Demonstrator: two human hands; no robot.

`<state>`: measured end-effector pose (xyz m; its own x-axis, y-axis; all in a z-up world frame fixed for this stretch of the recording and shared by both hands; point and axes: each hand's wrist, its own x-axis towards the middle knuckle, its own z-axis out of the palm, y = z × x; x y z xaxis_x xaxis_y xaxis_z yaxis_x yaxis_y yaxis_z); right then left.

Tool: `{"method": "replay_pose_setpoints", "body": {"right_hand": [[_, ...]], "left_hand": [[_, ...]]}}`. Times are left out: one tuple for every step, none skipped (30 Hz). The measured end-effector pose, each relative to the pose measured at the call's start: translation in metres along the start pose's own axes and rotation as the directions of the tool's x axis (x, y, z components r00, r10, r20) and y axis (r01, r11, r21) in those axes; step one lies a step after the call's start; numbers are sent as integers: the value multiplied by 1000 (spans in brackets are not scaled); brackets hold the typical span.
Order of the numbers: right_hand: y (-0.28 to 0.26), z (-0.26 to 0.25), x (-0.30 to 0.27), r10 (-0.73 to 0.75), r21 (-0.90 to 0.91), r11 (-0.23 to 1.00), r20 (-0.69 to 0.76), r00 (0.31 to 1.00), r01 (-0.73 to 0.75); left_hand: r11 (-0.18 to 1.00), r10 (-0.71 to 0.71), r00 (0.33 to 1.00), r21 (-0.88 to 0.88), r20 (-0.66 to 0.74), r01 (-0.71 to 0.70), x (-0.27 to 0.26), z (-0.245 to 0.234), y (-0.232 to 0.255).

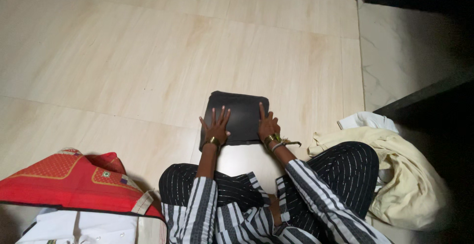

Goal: The person folds a white shirt and a pair of dark jeans by hand while sitting on the floor, placing the folded items into a red bag.

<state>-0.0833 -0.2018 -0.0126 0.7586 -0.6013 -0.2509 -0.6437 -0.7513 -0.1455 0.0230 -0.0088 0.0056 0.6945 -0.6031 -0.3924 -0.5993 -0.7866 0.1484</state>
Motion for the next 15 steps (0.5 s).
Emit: {"method": "replay_pose_setpoints", "body": {"right_hand": [[-1, 9, -6, -13, -40, 999, 33, 999, 14], [-1, 23, -16, -24, -80, 996, 66, 997, 30], [-4, 39, -31, -50, -149, 986, 187, 981, 79], [-13, 57, -49, -68, -209, 968, 307, 949, 137], [-22, 74, -71, -147, -130, 974, 246, 958, 183], [-32, 89, -96, -222, -55, 971, 178, 959, 235], [-33, 92, -109, -291, 14, 957, 104, 951, 291], [-30, 87, -112, -295, 14, 955, 108, 949, 295], [-29, 79, -118, -304, 17, 953, 114, 946, 304], [-30, 67, -122, -313, 19, 950, 121, 942, 313], [-28, 50, -126, -212, 171, 965, 77, 974, 197], [-21, 31, -128, -102, 323, 943, 48, 994, 82], [-16, 16, -128, -91, 333, 938, -20, 996, 92], [-12, 6, -129, -77, 343, 934, -87, 993, 103], [-10, 2, -126, -155, 326, 921, -193, 969, 212]], "left_hand": [[991, 26, 997, 136, -68, -16, 11, -5, 3], [962, 60, 989, 271, -134, -22, 23, -9, 8], [918, 100, 976, 397, -196, -15, 31, -8, 13], [940, 94, 971, 341, -218, -14, 37, -4, 22], [959, 85, 967, 282, -240, -15, 42, 1, 36], [975, 76, 963, 223, -260, -16, 46, 7, 48], [991, 20, 971, 131, -238, 12, 47, 15, 61], [998, -33, 977, 40, -209, 43, 44, 25, 74], [996, -88, 981, -49, -172, 81, 39, 36, 80], [995, -76, 965, -79, -252, 58, 33, 47, 79], [994, -70, 942, -102, -328, 38, 24, 57, 71], [992, -66, 913, -124, -402, 17, 14, 65, 63], [994, -32, 907, -112, -419, -17, 2, 73, 56], [994, 3, 900, -98, -436, -51, -12, 78, 50], [992, 42, 889, -83, -456, -90, -19, 78, 47]]}}
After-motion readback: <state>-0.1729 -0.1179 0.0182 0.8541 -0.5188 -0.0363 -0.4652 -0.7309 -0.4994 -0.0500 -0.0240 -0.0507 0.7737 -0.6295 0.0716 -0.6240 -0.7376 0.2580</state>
